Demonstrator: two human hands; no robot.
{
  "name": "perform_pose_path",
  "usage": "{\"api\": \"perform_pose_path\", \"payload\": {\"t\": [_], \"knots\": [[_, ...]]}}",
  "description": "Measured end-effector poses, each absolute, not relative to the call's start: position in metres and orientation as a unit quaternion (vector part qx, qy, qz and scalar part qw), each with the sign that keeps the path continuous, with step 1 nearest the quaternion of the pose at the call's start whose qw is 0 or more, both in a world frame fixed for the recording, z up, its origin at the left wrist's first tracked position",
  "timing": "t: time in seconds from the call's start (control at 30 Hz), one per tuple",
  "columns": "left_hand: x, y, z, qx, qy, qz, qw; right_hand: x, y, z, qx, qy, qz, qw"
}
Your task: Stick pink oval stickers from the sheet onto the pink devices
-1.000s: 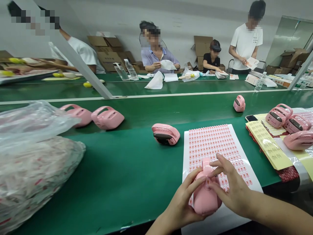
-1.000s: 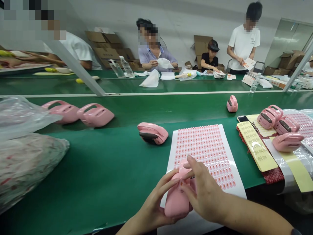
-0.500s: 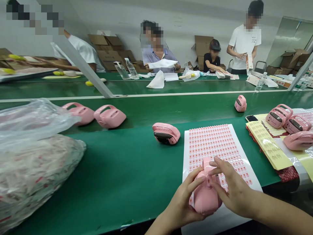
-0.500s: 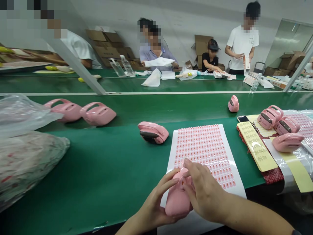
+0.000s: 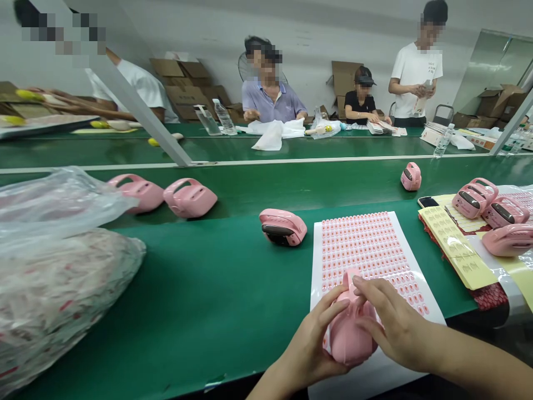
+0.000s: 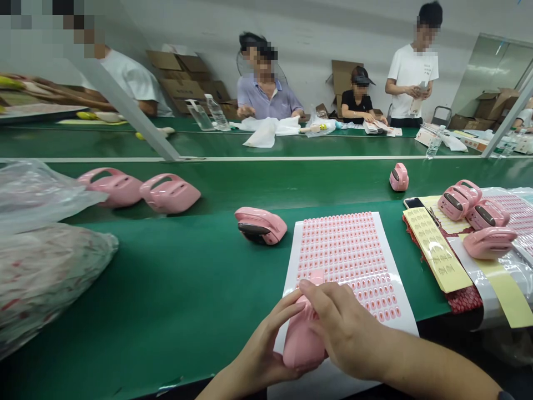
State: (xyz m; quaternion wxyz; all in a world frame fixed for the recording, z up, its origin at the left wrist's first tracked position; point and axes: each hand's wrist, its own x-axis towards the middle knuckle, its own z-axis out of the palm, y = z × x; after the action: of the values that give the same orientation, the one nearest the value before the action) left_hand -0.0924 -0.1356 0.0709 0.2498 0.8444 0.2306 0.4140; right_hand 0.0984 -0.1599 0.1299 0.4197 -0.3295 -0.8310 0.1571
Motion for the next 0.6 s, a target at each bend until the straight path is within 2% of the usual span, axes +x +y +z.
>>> {"api": "perform_pose_path", "payload": {"t": [0.13,0.3,0.47,0.6], "knots": [[-0.093,-0.136,0.069,0.848,0.234,0.406,0.248,0.101,-0.152,0.135,-0.380,-0.764,0.304,0.424],[-0.095,-0.135,0.069,0.854,0.244,0.392,0.242,0.102,-0.139,0.157,-0.437,-0.698,0.459,0.334],[-0.096,-0.135,0.070,0.857,0.233,0.388,0.248,0.101,-0.132,0.172,-0.433,-0.712,0.467,0.294],[-0.094,-0.135,0.073,0.858,0.216,0.388,0.257,0.099,-0.130,0.180,-0.444,-0.746,0.441,0.228]]}}
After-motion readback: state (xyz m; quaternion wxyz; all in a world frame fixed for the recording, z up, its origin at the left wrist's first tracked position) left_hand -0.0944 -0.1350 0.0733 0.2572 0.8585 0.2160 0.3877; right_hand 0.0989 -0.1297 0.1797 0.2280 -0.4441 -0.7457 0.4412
